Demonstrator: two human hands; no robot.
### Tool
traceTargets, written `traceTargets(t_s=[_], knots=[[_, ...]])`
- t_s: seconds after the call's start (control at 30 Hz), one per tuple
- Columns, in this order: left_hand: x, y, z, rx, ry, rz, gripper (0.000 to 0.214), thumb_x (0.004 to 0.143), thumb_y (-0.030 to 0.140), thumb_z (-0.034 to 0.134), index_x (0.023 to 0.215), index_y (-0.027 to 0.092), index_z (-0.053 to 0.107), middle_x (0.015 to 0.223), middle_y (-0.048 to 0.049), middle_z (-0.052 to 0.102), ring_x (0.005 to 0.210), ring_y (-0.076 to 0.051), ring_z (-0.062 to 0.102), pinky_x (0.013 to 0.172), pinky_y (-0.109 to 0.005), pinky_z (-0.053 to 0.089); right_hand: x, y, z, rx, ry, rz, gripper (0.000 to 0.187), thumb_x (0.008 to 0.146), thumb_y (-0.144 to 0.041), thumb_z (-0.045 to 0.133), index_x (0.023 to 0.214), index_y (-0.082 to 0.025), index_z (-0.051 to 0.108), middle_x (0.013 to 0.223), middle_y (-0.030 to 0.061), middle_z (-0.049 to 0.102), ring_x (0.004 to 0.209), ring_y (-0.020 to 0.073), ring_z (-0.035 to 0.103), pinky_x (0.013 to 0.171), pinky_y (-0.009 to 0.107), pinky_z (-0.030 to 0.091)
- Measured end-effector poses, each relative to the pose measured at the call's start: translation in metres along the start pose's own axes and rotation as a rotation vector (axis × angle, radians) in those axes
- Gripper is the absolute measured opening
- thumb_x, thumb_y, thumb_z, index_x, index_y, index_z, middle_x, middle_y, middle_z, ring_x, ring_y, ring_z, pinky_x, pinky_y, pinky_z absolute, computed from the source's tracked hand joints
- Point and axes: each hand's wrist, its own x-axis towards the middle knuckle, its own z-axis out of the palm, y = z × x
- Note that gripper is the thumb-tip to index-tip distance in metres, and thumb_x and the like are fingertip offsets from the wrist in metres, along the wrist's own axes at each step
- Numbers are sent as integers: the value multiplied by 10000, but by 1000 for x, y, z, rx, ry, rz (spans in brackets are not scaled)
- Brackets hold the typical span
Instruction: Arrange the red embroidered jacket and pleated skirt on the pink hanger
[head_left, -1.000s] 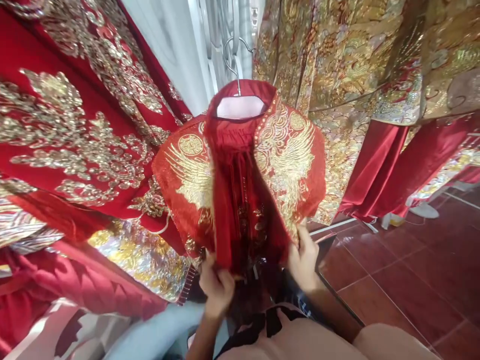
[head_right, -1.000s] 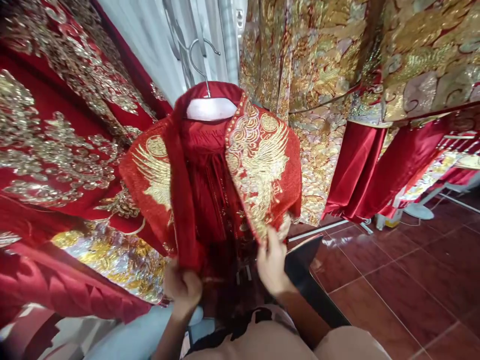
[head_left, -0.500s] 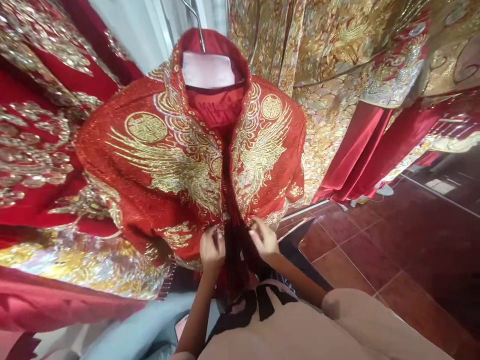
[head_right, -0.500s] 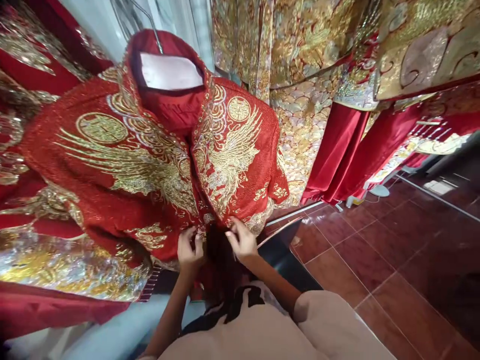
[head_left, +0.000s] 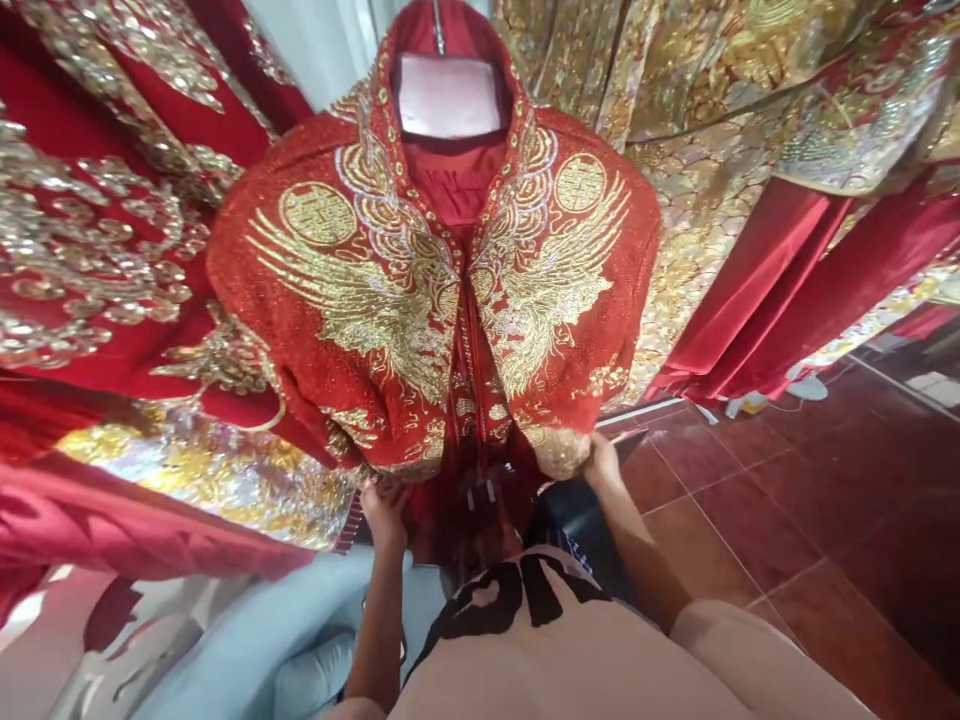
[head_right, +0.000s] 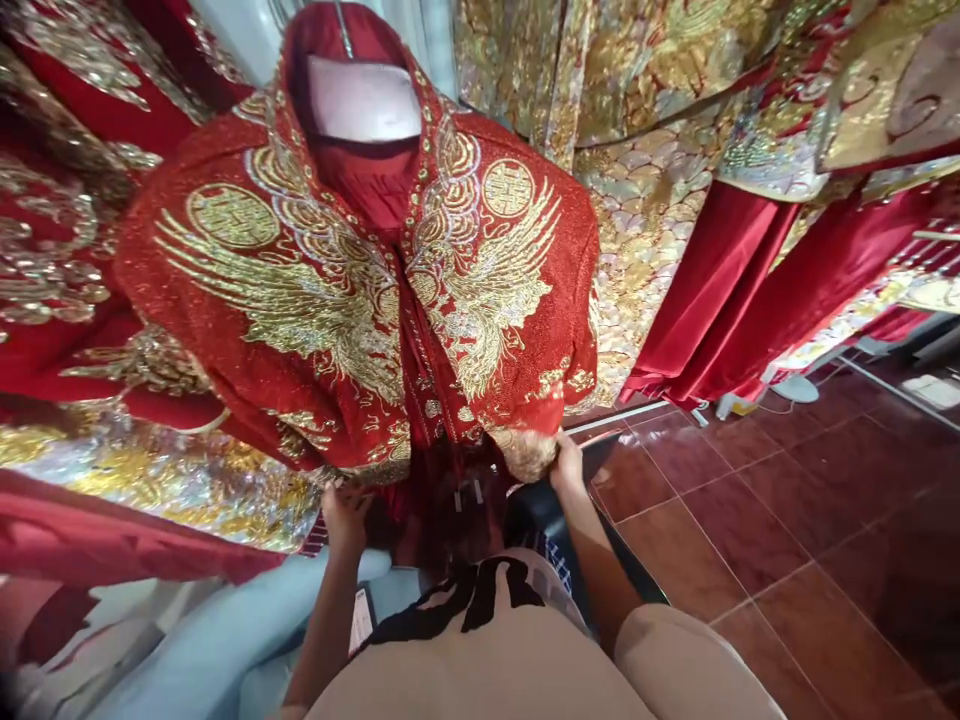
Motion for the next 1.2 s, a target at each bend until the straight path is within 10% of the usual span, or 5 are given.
traceTargets(t_s=[0.2, 0.43, 0.8, 1.2], knots=[[-12, -11, 3, -112, -128, -196, 233, 792, 420, 518, 908, 218, 511, 949, -37, 576, 781, -137, 607, 699, -280, 492, -16, 22, -6, -11, 17, 177, 185, 639, -330, 654, 654, -204, 519, 547, -24, 608, 521, 150, 574, 530, 290, 478], [-21, -16, 4, -226, -191, -230, 272, 688, 325, 710, 813, 183, 514, 797, -3, 618, 743, -109, 610, 716, -243, 491, -73, 30, -24, 80, -371, 366, 407, 611, -371, 773, 957, -264, 588, 1004, 0, 695, 892, 192, 660, 773, 387, 518], [-59, -16, 15, -145, -552, -376, 447, 489, 275, 853, 812, 126, 582, 640, -2, 615, 514, -117, 571, 455, -219, 447, -113, 45, 29, -20, -301, 324, 299, 506, -233, 761, 764, -168, 624, 691, 1, 683, 606, 153, 631, 557, 280, 500], [-116, -21, 49, -156, -615, -364, 370, 539, 362, 816, 601, 152, 518, 476, 65, 476, 422, -51, 427, 428, -187, 357, -131, 35, 50, -30, -317, 317, 362, 470, -248, 830, 591, -162, 500, 435, -96, 463, 383, 24, 357, 361, 175, 270]])
